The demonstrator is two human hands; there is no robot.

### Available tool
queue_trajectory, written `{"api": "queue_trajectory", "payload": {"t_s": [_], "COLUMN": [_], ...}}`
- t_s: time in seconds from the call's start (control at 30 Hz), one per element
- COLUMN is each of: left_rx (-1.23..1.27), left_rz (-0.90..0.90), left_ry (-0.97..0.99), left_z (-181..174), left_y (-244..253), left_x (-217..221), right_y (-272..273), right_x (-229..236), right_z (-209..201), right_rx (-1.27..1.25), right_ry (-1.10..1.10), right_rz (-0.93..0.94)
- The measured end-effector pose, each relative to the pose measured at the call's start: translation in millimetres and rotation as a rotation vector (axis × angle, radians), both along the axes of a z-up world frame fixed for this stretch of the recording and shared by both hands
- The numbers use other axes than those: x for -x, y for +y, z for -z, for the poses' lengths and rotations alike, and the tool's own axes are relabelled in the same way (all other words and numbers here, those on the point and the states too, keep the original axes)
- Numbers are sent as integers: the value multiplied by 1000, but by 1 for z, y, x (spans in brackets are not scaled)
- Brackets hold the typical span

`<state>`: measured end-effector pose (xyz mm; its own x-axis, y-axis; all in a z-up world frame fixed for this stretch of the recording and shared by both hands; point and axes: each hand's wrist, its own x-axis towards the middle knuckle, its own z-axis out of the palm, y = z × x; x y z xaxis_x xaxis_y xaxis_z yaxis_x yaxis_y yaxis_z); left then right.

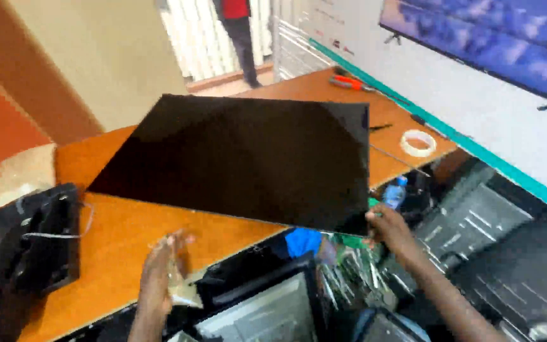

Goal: Disassembling a television to remove the screen panel, peeling off adhesive tape from the edges, and cleaning the surface.

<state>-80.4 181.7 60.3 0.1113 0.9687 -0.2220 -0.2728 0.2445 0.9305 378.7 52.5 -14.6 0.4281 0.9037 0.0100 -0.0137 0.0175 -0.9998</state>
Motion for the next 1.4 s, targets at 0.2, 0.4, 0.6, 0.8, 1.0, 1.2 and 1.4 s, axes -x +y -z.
{"api": "queue_trajectory", "payload": {"t_s": [0.2,0.4,0.6,0.8,1.0,1.2,1.4], "left_rx": [160,222,121,165,-5,148,121], "left_rz": [512,690,451,249,136,149,131], "left_ry": [136,125,42,11,-46,-59,-79], "left_z": [24,34,47,62,83,46,60], "left_y": [-87,-118,-122,-119,-123,-125,-118], "left_x": [-62,-104,-86,-70,-69,-64,-61], "right_y": [-31,-33,-32,-30,-27,-15,-6], "right_x": [89,165,217,231,209,140,86], "right_z": [-41,-31,-34,-26,5,23,9], "right_rx": [37,20,-27,22,52,-10,-127], "right_ry": [98,333,424,485,340,266,123], "right_rz": [-118,-43,-93,-191,-117,92,186]}}
